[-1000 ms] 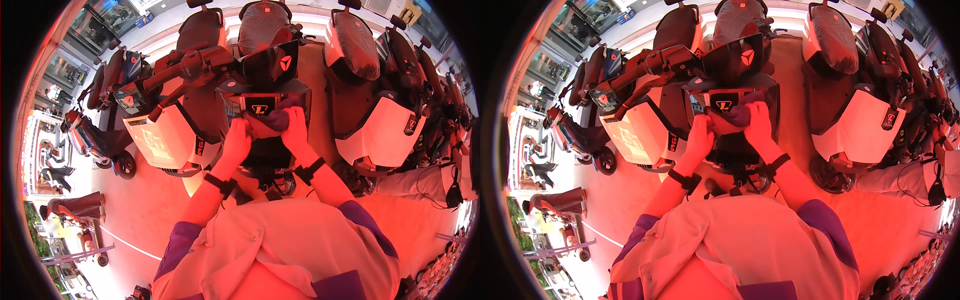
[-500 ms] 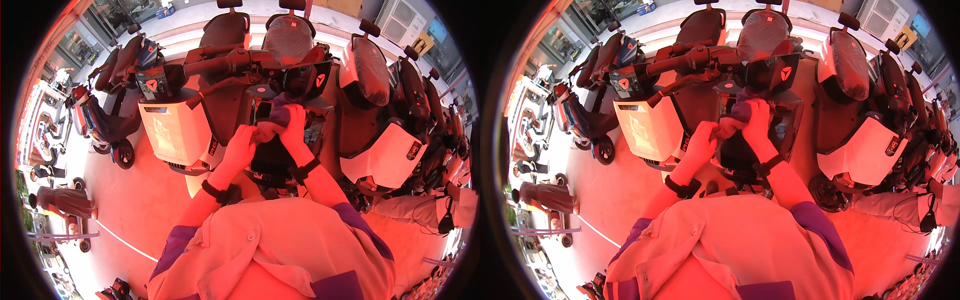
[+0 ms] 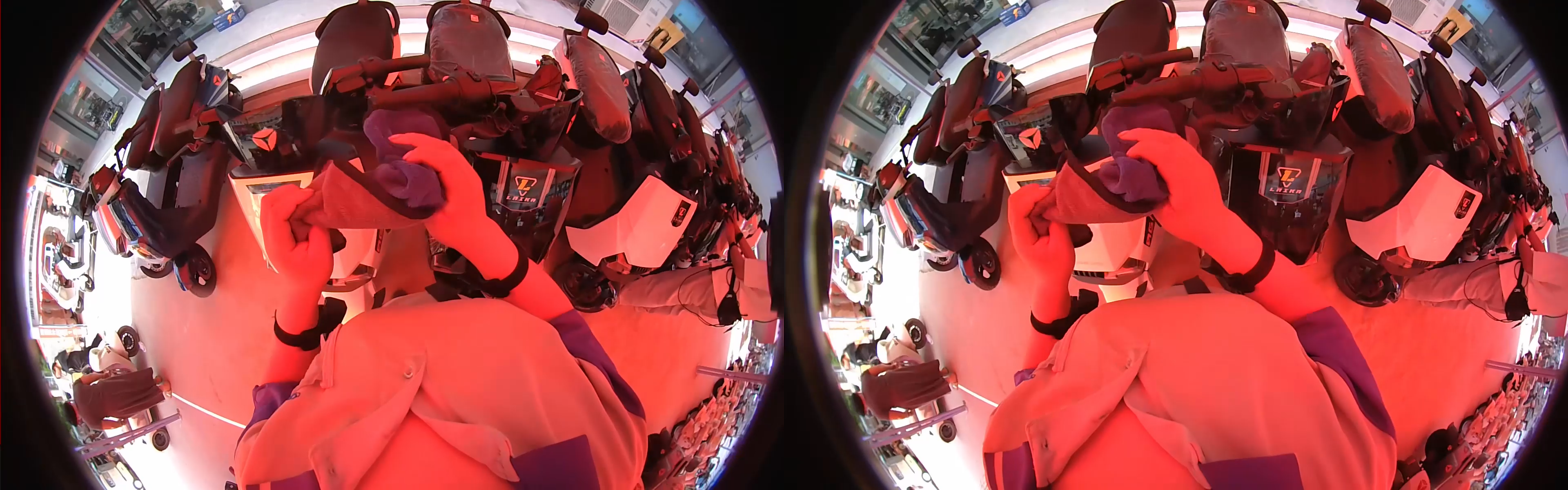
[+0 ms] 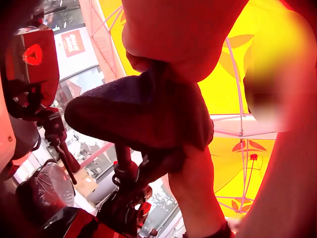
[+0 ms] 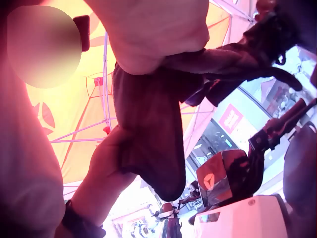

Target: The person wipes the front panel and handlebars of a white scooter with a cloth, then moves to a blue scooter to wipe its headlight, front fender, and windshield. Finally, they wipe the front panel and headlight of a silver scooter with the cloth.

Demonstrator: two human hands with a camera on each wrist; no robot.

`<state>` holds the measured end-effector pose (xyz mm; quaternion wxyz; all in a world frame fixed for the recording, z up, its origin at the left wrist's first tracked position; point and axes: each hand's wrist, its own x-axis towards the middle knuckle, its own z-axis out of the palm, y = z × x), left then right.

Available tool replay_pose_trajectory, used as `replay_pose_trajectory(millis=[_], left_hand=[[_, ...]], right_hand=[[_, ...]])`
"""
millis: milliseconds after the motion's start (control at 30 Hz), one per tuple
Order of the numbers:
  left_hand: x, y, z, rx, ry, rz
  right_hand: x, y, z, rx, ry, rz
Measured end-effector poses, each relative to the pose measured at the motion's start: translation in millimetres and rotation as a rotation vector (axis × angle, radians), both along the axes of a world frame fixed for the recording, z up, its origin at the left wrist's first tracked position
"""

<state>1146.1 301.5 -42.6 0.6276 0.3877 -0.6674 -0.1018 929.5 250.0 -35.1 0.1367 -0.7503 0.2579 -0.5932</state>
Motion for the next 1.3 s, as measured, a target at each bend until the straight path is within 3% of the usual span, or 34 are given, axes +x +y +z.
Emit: replay_pose_trajectory(millis=[67, 133, 200, 233, 267, 300, 333, 400, 467, 567, 633, 667, 767, 833, 933, 1033, 1067, 1133, 1200, 1300], left_hand=[[1.6, -13.8, 27.4, 0.000, 0.160, -0.117], [2.2, -38.6, 54.7, 0.020, -0.065, -0.130], [-9.8, -71.3, 72.9, -0.078, -0.320, 0.005], [-10.3, -96.8, 61.1, 0.013, -0.288, -0.045], [-10.8, -113.6, 42.8, 0.099, -0.254, -0.093], [-12.9, -114.2, 32.6, 0.514, 0.057, -0.312], [-12.0, -103.9, 25.8, 0.632, 0.135, -0.379], [-5.2, -84.1, -7.1, 0.470, -0.011, -0.322], [2.1, -61.1, -29.4, 0.246, -0.081, -0.277], [30.3, -53.9, -44.3, 0.393, 0.390, -0.212], [60.0, -64.9, -41.2, 0.361, 0.584, -0.069], [75.8, -70.8, -39.9, 0.270, 0.340, 0.204], [139.7, -91.1, -97.4, 0.216, -0.301, 0.626], [137.8, -80.9, -155.9, 0.337, -0.513, 0.682], [95.2, -32.5, -205.6, 0.605, -0.517, 0.612], [101.9, 2.7, -248.1, 0.687, -0.442, 0.568], [109.9, 7.5, -256.5, 0.699, -0.447, 0.551], [118.9, -7.4, -228.4, 0.659, -0.441, 0.529], [127.4, -31.3, -196.5, 0.581, -0.424, 0.483], [129.5, -59.8, -159.3, 0.526, -0.498, 0.481]], right_hand=[[4.1, -1.8, 35.3, -0.097, -0.088, -0.013], [1.2, -14.1, 66.9, -0.307, 0.038, -0.296], [1.9, -31.0, 68.6, -0.123, 0.174, -0.411], [3.1, -32.7, 68.8, -0.029, 0.242, -0.466], [5.4, -31.2, 58.5, 0.035, 0.275, -0.464], [8.1, -32.0, 40.2, 0.093, 0.307, -0.460], [11.3, -35.2, 33.0, 0.142, 0.339, -0.450], [27.3, -6.6, 47.6, 0.206, 0.316, -0.257], [52.3, 11.5, 50.4, 0.007, 0.390, -0.186], [93.0, 13.2, 35.6, -0.313, 0.365, -0.056], [111.2, -10.6, 8.1, -0.346, 0.358, -0.058], [120.3, -25.6, -12.3, -0.358, 0.351, -0.062], [147.4, -50.3, -98.6, -0.040, 0.508, -0.138], [163.5, -45.1, -142.5, 0.183, 0.578, -0.114], [162.8, -21.3, -170.4, 0.137, 0.717, 0.030], [152.8, -4.4, -214.2, 0.231, 0.845, 0.233], [158.7, -10.3, -220.7, 0.224, 0.790, 0.197], [174.2, -29.7, -215.2, 0.224, 0.691, 0.126], [184.4, -50.7, -177.8, 0.091, 0.624, -0.037], [193.7, -68.4, -154.2, 0.159, 0.523, -0.077]])
